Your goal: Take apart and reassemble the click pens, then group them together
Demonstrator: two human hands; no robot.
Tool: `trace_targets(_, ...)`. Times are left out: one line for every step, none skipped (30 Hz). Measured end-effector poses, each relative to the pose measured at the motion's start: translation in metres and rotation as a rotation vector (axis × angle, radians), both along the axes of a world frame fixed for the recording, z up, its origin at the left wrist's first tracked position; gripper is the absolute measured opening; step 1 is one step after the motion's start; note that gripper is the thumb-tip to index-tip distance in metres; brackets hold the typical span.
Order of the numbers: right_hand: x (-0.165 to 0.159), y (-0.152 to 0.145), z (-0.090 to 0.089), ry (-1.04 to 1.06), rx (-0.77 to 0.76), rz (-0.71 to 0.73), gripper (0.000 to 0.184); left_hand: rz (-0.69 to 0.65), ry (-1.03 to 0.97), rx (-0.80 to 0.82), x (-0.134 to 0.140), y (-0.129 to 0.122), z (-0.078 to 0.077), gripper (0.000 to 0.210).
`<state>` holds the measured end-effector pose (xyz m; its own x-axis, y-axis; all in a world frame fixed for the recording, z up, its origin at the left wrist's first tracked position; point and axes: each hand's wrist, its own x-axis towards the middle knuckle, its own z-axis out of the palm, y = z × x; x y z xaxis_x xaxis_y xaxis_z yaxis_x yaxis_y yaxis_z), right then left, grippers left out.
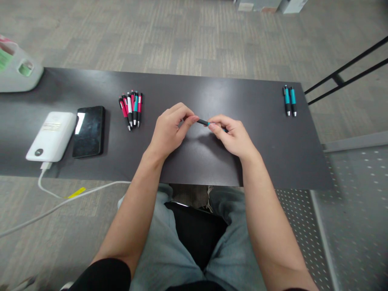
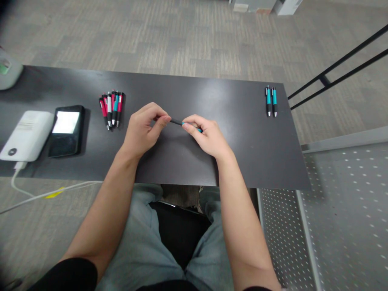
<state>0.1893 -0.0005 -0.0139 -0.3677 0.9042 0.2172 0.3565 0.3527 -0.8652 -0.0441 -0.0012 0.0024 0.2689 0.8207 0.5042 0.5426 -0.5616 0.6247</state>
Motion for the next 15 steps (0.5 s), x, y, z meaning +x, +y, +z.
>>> trace_targets(-0.001,0.000,0.000,0.006,0.006,-0.011,0.023,0.005,-0.002,-0.022,0.000,0.000,0.000,0.031)
trace_targets(-0.002,0.000,0.000,0.007,0.021,-0.027,0.023,0.008,-0.007,-0.051,0.000,0.000,-0.001,0.031)
trace_targets(-0.003,-0.001,0.001,0.001,0.041,-0.044,0.023,0.008,-0.015,-0.081,0.001,0.000,-0.001,0.031)
trace_targets(-0.005,-0.001,0.003,-0.009,0.059,-0.057,0.024,0.004,-0.020,-0.112,0.001,0.000,-0.002,0.031)
trace_targets(-0.007,-0.002,0.004,-0.022,0.072,-0.061,0.024,-0.004,-0.019,-0.142,0.001,0.000,-0.003,0.031)
trace_targets(-0.008,-0.002,0.006,-0.035,0.079,-0.059,0.024,-0.015,-0.013,-0.164,0.001,-0.001,-0.004,0.031)
trace_targets(-0.009,-0.003,0.007,-0.048,0.079,-0.049,0.025,-0.026,-0.007,-0.176,0.001,-0.001,-0.004,0.029)
trace_targets(-0.010,-0.003,0.009,-0.059,0.075,-0.036,0.024,-0.037,-0.004,-0.177,0.001,-0.001,-0.004,0.027)
trace_targets(-0.010,-0.003,0.009,-0.066,0.072,-0.024,0.024,-0.045,-0.004,-0.165,0.001,-0.001,-0.004,0.025)
trace_targets(-0.010,-0.004,0.010,-0.069,0.070,-0.014,0.023,-0.050,-0.006,-0.144,0.001,-0.001,-0.004,0.022)
trace_targets(-0.009,-0.003,0.010,-0.067,0.067,-0.004,0.021,-0.050,-0.006,-0.116,0.001,-0.001,-0.004,0.019)
trace_targets(-0.009,-0.003,0.010,-0.062,0.064,0.006,0.020,-0.048,-0.002,-0.090,0.002,-0.001,-0.003,0.017)
trace_targets(-0.008,-0.003,0.009,-0.054,0.062,0.016,0.019,-0.045,0.007,-0.070,0.002,-0.001,-0.003,0.017)
trace_targets(-0.007,-0.003,0.009,-0.045,0.059,0.023,0.018,-0.040,0.016,-0.054,0.002,-0.001,-0.002,0.017)
trace_targets(-0.006,-0.002,0.008,-0.038,0.055,0.029,0.017,-0.036,0.024,-0.042,0.002,-0.002,-0.001,0.018)
